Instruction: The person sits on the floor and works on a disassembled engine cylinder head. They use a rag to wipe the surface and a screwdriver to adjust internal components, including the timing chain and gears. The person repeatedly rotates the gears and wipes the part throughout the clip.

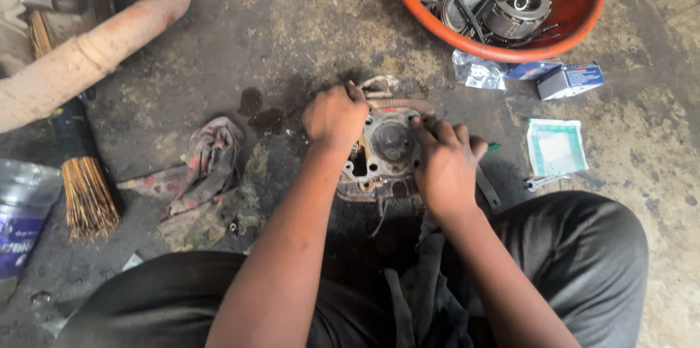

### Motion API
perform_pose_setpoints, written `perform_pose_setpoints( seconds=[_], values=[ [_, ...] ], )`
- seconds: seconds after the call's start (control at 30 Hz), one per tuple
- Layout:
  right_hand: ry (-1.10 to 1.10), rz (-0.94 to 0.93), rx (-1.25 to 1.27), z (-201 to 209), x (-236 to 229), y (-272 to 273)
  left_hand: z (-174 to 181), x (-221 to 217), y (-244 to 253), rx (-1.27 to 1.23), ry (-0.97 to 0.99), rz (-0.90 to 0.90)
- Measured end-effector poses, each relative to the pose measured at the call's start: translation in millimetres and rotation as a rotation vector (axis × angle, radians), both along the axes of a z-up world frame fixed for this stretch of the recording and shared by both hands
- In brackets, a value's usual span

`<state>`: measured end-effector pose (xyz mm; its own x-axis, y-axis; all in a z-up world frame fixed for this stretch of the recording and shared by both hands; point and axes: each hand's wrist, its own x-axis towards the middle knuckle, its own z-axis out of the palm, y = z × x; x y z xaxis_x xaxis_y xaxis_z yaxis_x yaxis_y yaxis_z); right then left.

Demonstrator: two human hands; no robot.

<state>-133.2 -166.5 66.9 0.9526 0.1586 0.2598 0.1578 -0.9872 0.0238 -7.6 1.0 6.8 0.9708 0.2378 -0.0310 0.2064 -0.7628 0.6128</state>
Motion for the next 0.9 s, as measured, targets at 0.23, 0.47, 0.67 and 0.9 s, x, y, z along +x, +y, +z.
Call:
perform_pose_setpoints(
  seconds=[0.23,0.47,0.67,0.9],
  values=[
    [0.116,-0.066,0.041,5.8,-31.7,-0.2,4.6,1.1,0.1,0.003,0.072,-0.003],
    [-0.026,0.034,0.000,3.1,-12.0,-1.2,8.5,2.7,3.5,-0.011,0.104,-0.030],
    [0.077,-0.058,-0.037,-0.6,2.5,-0.8,1.0,6.4,4.2,0.016,0.112,-0.068],
    [0.051,-0.010,0.047,8.1,-34.5,-4.2,5.5,8.1,3.2,0.027,0.077,-0.056]
  ],
)
